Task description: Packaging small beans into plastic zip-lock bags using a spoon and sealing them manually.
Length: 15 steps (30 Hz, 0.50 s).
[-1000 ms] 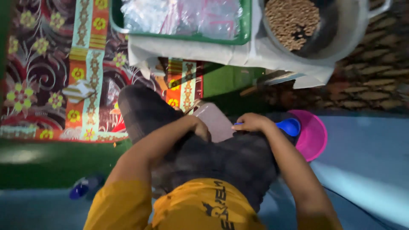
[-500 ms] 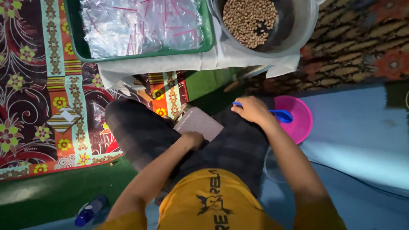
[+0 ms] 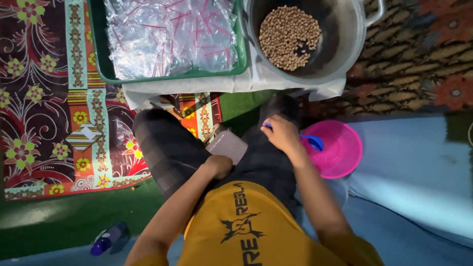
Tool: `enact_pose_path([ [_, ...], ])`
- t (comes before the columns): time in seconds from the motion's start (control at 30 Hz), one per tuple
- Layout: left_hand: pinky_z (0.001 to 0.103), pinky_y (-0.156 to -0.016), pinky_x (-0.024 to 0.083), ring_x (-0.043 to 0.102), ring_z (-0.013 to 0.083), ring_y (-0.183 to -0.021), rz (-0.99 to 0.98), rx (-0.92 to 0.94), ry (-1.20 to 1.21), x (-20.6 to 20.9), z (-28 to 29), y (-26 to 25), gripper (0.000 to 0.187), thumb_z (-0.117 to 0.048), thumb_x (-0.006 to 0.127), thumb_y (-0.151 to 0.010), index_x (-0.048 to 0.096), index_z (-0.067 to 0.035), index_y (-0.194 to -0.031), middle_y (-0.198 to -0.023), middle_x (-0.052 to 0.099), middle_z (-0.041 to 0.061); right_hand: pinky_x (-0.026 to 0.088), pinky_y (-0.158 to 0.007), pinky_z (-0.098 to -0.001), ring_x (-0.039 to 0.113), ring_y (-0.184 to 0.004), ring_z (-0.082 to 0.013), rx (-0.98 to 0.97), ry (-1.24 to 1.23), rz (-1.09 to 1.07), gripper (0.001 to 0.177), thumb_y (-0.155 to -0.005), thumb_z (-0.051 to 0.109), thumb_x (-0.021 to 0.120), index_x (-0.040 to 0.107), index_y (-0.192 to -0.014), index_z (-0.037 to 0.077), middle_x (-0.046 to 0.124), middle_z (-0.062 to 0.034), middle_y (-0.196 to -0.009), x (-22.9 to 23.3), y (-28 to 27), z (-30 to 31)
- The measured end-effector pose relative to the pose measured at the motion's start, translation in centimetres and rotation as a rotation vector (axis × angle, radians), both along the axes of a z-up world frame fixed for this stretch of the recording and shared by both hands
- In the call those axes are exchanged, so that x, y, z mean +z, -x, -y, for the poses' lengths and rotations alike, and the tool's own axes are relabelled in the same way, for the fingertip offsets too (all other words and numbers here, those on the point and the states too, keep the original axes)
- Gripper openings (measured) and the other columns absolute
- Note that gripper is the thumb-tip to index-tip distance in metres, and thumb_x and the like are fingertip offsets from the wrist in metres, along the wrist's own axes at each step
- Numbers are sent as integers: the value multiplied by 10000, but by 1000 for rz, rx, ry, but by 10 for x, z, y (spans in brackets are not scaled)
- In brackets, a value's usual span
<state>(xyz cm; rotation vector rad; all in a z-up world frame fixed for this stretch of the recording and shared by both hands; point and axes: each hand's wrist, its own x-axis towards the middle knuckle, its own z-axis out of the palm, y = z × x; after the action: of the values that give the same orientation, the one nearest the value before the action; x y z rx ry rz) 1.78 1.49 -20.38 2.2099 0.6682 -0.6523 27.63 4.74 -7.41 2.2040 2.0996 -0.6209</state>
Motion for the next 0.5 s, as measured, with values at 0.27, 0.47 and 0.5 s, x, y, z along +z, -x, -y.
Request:
enact_pose_path([
  [0.27, 502, -897, 579, 705, 393, -1111, 31, 238, 45, 33, -6, 4, 387, -229, 500, -917, 735, -31, -1152, -1126, 746, 198, 581, -839, -443, 719, -996, -295, 103, -15, 97, 239, -934, 442, 681, 725, -1020, 224, 697, -26, -1028, -19, 7, 7],
  [0.47, 552, -976, 548, 695, 416, -1135, 163, 751, 178, 114, -27, 14, 521, -545, 452, -1016, 693, -152, -1260, -1151, 749, 179, 591, -833, -454, 737, -981, -326, 66, 123, -40, 206, -936, 364, 673, 727, -1042, 197, 729, -72, -985, 44, 32, 13],
  [0.5, 551, -964, 551, 686, 427, -1115, 351, 811, 214, 133, -27, 20, 451, -455, 414, -1031, 687, -144, -1210, -1128, 736, 191, 592, -838, -445, 738, -986, -326, 73, 114, -97, 237, -923, 355, 696, 730, -1087, 188, 737, -79, -1001, 62, 40, 16],
])
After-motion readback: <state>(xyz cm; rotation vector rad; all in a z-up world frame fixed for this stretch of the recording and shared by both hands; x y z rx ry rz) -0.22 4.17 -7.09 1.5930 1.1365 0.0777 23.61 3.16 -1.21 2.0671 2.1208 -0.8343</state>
